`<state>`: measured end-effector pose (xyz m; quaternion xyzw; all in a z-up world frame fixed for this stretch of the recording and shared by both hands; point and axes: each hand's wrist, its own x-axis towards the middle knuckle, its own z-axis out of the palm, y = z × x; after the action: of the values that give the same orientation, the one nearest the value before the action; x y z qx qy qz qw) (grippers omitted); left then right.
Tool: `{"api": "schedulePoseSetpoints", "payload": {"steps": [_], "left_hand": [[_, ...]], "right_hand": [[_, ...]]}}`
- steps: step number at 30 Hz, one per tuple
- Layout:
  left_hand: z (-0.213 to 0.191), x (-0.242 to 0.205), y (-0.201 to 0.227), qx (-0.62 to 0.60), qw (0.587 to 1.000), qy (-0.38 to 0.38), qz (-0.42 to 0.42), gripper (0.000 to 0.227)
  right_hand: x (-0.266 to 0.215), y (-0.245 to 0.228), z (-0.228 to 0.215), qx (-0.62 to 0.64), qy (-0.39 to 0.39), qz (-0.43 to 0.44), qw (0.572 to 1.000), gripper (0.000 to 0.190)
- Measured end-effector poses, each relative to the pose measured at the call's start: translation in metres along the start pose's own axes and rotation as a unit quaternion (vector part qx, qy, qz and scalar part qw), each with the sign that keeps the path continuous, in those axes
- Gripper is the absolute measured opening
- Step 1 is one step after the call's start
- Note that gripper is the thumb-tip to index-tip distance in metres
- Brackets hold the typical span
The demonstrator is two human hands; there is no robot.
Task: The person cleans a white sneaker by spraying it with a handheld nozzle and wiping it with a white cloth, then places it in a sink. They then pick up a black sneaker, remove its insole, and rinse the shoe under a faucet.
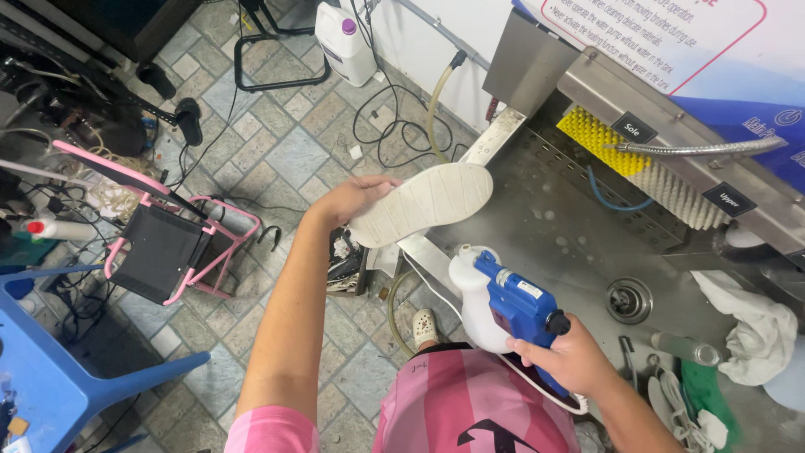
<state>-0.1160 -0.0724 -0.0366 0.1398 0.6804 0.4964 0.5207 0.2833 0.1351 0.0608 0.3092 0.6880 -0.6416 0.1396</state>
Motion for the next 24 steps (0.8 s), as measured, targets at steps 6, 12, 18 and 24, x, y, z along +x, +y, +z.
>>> {"api": "schedulePoseSetpoints", "payload": {"steps": [6,12,18,24], "left_hand": [[-0.004,-0.001,0.002,-0.010,0.997,-0.062,-0.039,0.050],[0.001,0.017,-0.019,-0.119,0.989,-0.083,-0.008,0.056],[0.001,0.029,-0.034,-0.116,0.993,-0.011,-0.017,0.052],[-0.005,0.030,-0.048,-0.134,0.991,-0.010,0.011,0.048]], "right_hand": [[-0.004,-0.026,0.020,-0.046,-0.016,-0.046,0.998,0.037],[-0.007,-0.038,0.039,-0.060,-0.011,-0.031,0.998,0.048],[-0.003,-0.039,0.044,-0.094,-0.012,-0.058,0.994,0.047],[-0.002,-0.037,0.046,-0.051,-0.002,-0.055,0.997,0.050]]}}
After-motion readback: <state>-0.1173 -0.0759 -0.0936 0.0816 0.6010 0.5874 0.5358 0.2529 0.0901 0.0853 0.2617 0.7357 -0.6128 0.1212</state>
